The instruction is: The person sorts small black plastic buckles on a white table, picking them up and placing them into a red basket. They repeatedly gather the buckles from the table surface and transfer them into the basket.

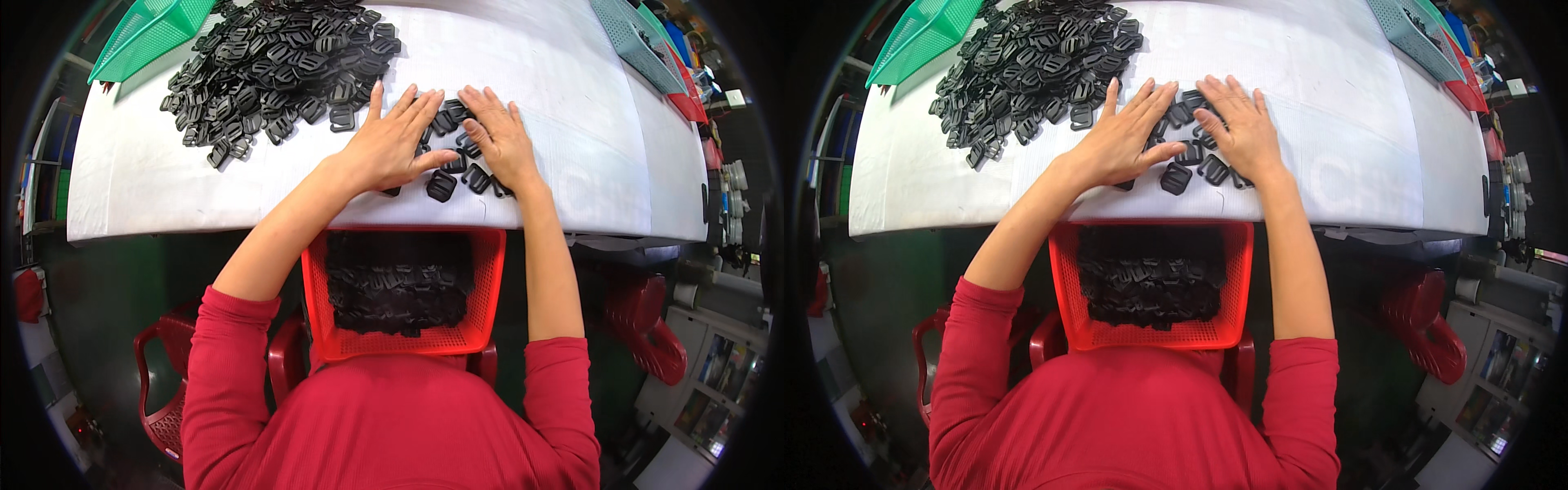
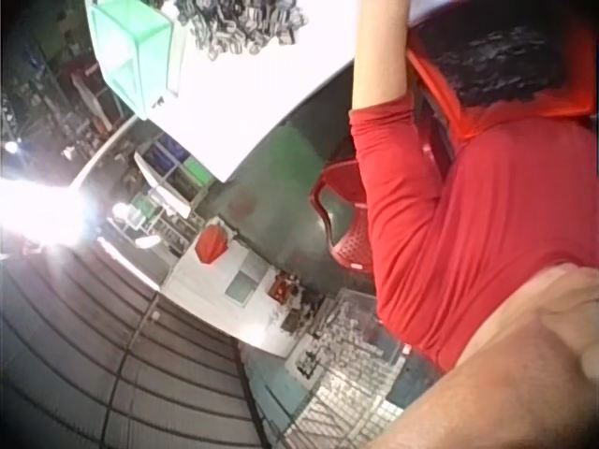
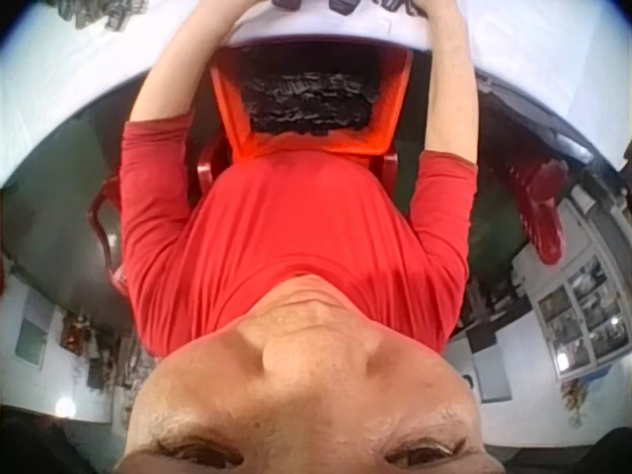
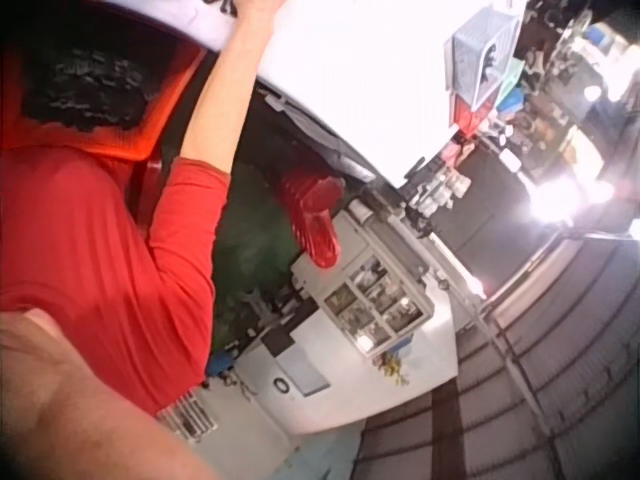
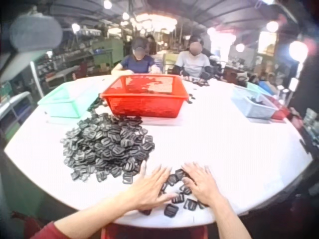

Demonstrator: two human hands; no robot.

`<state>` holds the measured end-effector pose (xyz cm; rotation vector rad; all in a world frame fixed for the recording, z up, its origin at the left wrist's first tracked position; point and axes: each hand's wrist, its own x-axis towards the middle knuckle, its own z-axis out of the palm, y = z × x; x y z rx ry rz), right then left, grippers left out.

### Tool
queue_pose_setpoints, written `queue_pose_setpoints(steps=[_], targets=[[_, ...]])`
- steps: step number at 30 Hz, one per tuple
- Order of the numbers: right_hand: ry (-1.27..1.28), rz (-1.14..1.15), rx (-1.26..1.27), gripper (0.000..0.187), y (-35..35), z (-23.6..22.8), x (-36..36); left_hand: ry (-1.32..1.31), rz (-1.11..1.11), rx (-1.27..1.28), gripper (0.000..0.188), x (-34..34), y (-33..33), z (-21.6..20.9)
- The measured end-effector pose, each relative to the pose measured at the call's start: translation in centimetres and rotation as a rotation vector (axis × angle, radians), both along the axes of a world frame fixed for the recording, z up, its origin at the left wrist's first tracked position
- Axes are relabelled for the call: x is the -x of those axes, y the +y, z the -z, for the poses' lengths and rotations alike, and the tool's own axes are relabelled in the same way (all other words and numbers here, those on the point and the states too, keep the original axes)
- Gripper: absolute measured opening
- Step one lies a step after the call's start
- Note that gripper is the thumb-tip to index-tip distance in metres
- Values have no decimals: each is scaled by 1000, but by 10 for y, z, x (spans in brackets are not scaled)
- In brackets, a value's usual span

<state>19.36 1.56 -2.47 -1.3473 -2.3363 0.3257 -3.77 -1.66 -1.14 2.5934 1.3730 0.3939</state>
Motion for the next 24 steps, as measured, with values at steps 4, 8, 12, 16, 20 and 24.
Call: queue_pose_setpoints(steps=[4, 8, 12, 16, 20, 24], targets=[[94, -64, 6, 56, -28, -2, 16, -179, 41, 24, 81, 2, -29, 4], [210, -121, 79, 53, -73, -11, 33, -383, 29, 87, 66, 1, -69, 0], [269, -138, 117, 50, -120, -16, 37, -554, 43, 179, 56, 9, -112, -4], [311, -183, 260, 47, -164, -32, 25, -719, 19, 207, 41, 30, -153, -17], [441, 202, 125, 51, -193, -17, -31, -921, -353, 2, 39, 78, -197, 10], [1068, 319, 543, 72, -219, 32, -84, -1283, -627, 370, 61, 110, -245, 67]])
